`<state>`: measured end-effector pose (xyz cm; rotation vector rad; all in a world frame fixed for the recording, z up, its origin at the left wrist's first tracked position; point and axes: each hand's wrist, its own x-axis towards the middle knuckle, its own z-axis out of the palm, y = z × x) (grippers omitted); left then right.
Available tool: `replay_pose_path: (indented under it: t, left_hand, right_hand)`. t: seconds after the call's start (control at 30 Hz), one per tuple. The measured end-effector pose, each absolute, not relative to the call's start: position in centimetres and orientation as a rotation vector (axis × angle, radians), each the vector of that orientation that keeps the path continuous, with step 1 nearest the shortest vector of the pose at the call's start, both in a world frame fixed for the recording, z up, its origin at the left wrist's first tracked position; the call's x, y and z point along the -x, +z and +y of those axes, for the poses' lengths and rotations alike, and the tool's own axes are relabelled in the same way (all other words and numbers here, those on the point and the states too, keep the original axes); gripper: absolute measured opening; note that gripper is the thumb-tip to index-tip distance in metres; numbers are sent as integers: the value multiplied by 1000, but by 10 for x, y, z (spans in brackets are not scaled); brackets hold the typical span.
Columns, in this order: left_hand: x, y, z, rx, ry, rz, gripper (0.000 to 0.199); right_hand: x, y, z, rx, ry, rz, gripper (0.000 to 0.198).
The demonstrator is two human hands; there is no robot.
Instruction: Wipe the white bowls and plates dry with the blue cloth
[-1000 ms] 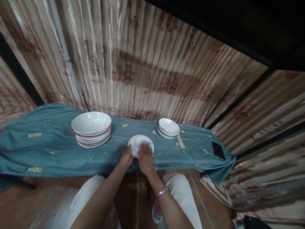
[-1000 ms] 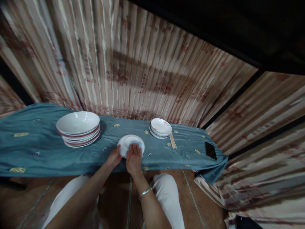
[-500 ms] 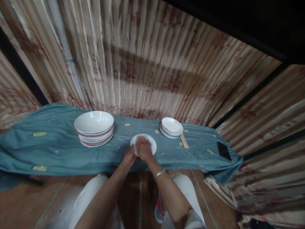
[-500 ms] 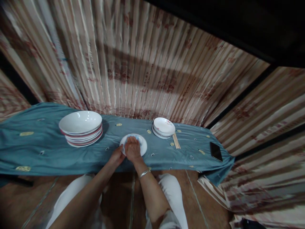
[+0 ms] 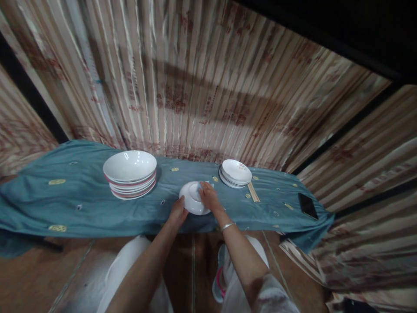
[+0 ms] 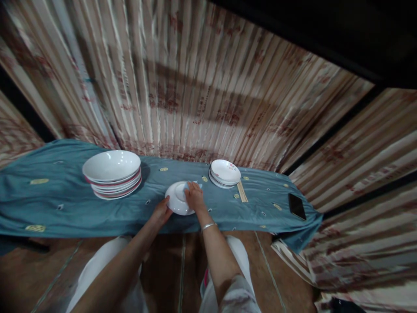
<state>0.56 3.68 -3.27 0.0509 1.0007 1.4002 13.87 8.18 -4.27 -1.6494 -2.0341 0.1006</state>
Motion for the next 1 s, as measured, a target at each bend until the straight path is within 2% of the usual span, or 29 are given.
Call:
replay_pose_path:
  t: [0.27, 0.47, 0.8, 1.0]
  left_hand:
    - [-7, -31, 37, -38, 1416, 1011, 14]
    - [-4, -27, 34, -59, 1393, 984, 14]
    - [-3, -32, 34, -96, 1371, 948, 15]
    - [-4, -41, 39, -93, 1365, 895, 15]
  right_hand:
    - [-152, -71, 53, 1732, 184, -1771, 50]
    - [-134, -81, 22, 1708, 113, -1631, 57]
    - [-104, -78, -24, 1685, 75, -1633, 58]
    - [-89, -73, -48, 1623, 27, -1821, 54]
